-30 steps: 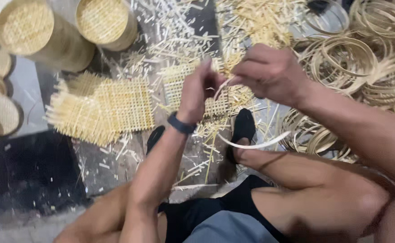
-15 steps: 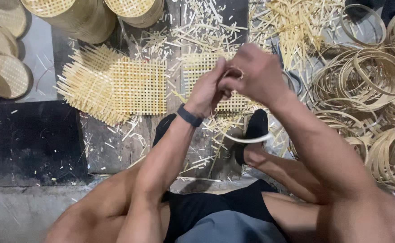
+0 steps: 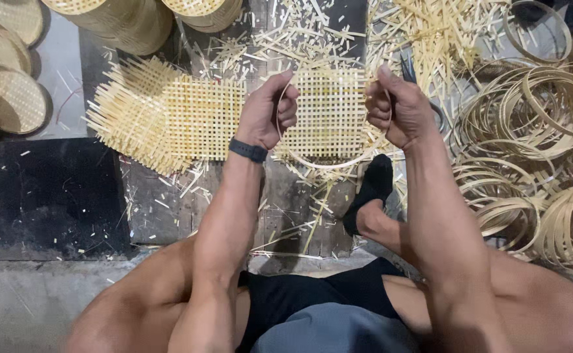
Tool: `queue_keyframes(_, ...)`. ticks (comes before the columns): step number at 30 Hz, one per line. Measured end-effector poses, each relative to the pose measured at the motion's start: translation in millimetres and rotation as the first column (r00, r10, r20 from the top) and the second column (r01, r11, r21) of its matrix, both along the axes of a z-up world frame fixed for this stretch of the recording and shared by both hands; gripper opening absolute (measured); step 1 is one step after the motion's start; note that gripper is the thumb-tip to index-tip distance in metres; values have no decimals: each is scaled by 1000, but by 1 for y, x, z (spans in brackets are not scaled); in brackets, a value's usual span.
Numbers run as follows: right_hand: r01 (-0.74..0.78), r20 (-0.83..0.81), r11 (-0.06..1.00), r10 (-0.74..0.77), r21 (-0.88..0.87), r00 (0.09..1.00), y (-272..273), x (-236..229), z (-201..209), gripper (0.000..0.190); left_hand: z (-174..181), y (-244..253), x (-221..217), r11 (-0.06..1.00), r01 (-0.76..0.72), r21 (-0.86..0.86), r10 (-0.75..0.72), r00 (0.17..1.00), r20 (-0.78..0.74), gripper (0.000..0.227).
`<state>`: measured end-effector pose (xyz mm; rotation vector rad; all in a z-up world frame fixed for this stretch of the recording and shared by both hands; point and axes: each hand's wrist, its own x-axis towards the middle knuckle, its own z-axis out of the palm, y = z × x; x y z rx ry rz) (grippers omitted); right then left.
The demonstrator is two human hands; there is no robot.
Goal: The person trims excess bamboo strips from a woven basket base using shears. They repeatedly place a circular wooden form over the weave, cut the overhanging strips, remove the form, and stack the finished pieces.
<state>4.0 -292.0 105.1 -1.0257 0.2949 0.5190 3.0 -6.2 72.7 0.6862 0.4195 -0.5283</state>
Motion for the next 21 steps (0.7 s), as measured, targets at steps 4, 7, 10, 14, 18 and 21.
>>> queue_keyframes(4,26,-32,991,-30,-134,999,-4,2,-1,43,-11,3,0,999,-20,-29,19,999,-27,35)
queue_keyframes(7,-54,28,998,55,-40,998,2,-1,-1,38,-20,3,-2,990,-100,-98,91,992,-85,34)
queue_keyframes(10,68,-51,997,-70,-42,996,6,-7,-12,40,-33,2,-7,979,-195,-59,191,979,-71,34)
queue_keyframes(14,180,-77,981,-175,74,982,3,-3,-43,40,-60,-1,-19,982,-149,-113,144,988,-48,34)
queue_keyframes(18,94,-27,996,-94,-7,995,-5,6,-56,29,-72,-1,-23,962,-184,-201,167,981,-98,30)
queue_keyframes(21,35,126,933,11,-359,992,0,6,-69,18,-82,-10,-21,916,-354,-190,340,935,-102,24)
